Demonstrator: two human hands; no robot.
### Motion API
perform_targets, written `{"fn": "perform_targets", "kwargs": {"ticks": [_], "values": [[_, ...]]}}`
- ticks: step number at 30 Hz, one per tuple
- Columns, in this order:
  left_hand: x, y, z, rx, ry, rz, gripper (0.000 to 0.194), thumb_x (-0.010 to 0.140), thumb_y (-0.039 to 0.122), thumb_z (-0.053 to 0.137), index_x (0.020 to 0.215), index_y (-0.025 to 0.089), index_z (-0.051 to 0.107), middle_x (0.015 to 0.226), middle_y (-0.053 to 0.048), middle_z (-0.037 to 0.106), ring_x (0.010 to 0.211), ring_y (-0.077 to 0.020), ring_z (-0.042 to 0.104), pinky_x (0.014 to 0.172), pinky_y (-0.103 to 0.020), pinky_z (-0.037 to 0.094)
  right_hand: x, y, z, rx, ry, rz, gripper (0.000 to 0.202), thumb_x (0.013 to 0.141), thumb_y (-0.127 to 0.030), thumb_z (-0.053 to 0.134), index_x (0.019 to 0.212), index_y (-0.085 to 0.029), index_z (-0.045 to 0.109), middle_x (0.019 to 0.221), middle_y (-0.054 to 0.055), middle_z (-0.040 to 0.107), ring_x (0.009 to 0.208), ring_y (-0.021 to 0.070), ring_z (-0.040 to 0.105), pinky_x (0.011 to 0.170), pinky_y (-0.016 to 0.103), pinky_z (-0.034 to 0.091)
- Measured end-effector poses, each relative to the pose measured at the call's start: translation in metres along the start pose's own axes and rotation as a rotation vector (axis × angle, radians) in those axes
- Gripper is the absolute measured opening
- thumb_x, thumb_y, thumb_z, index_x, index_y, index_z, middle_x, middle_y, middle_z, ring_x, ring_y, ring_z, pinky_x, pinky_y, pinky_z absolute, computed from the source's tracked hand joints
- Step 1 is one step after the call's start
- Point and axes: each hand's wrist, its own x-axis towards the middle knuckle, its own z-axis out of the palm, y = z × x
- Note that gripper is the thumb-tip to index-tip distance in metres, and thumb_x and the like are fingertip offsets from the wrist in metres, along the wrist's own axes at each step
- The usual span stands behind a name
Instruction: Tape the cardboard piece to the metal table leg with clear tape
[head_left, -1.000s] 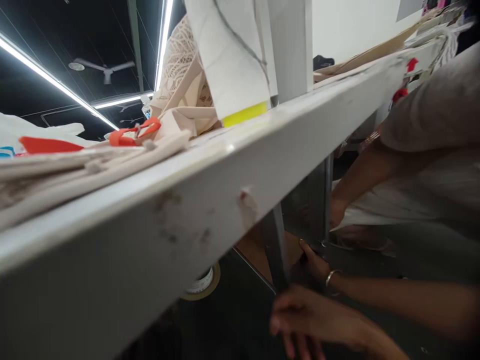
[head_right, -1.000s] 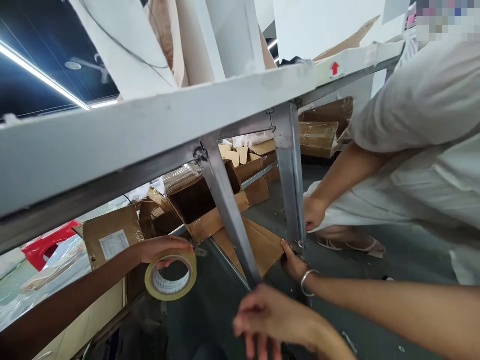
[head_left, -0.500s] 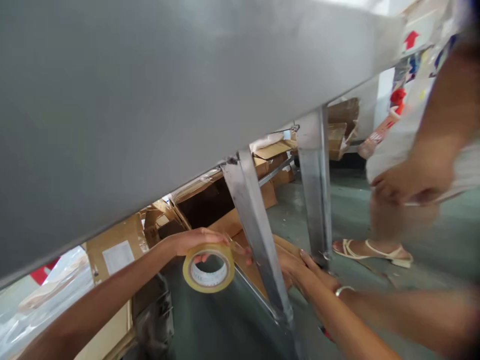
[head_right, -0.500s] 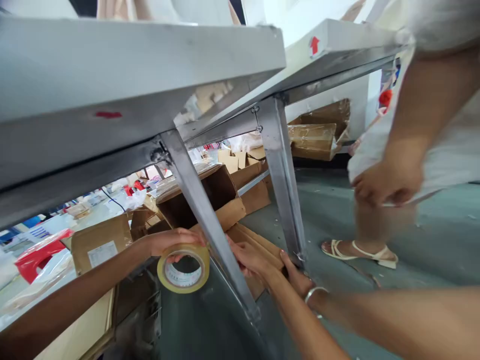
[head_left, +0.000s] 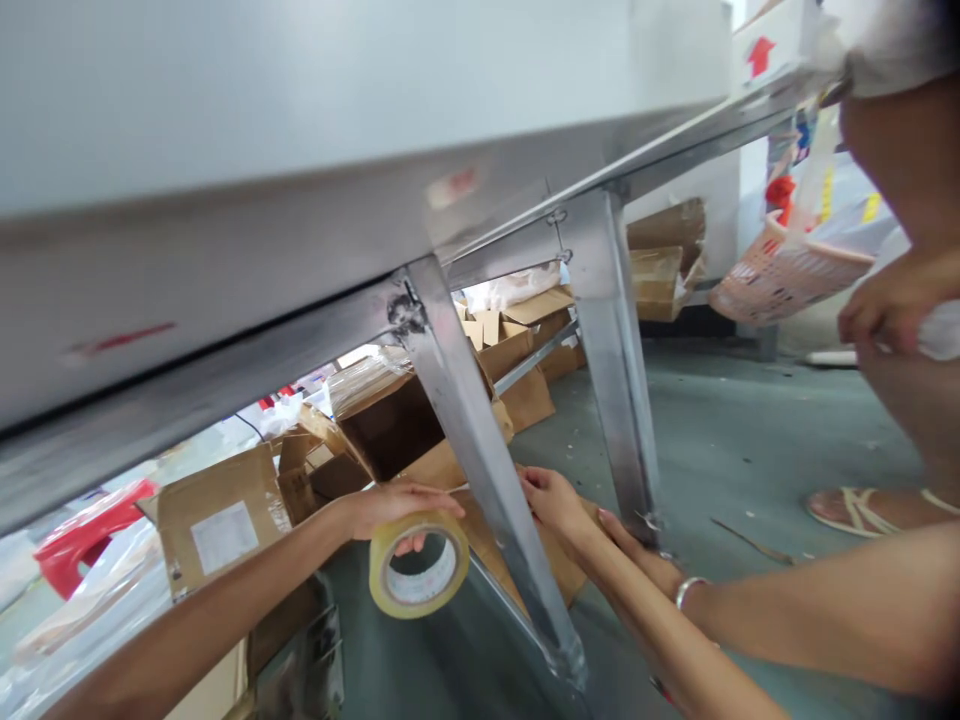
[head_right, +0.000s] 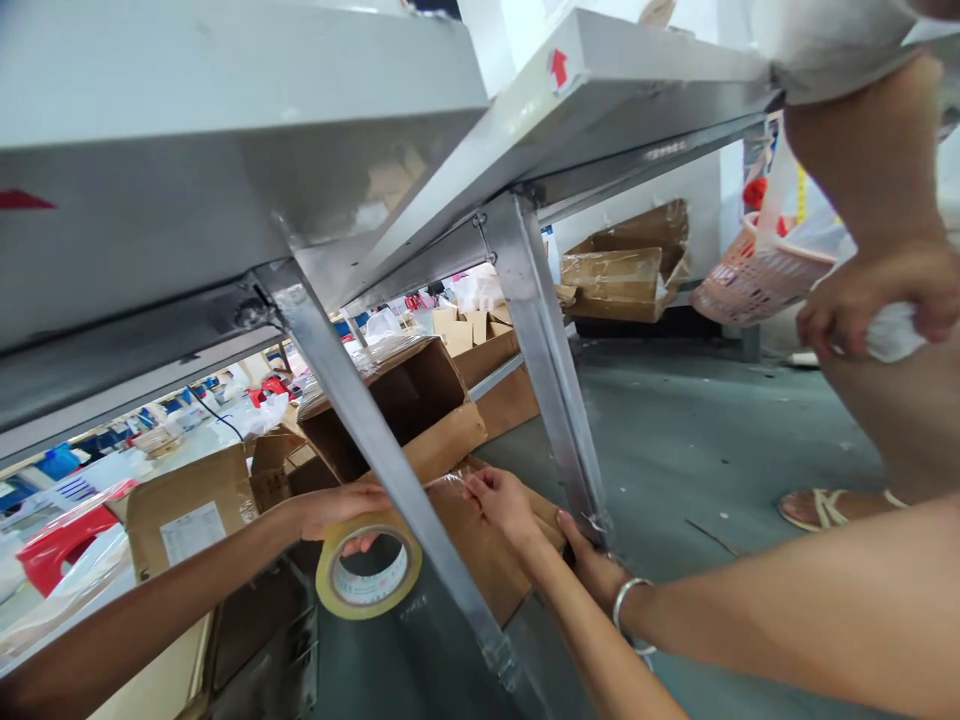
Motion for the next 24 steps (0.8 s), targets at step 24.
{"fn": "perform_targets", "kwargs": {"ticks": [24], "values": [[-0.039,-0.073,0.034,-0.225,-0.043,-0.179,0.062,0.071,0.074,0.075,0.106,0.022,0.076,0.082,-0.003,0.070,0.066,-0.0157,0.058,0.058,-0.023,0.040,-0.021,-0.108,-0.001,-0.161,0.219,-0.511,0.021,0.084,-0.023,0.051,0.063,-0.022,0.055,0.062,0.000,0.061,0.062,0.0161,0.055,0.061,0.026,0.038]]}}
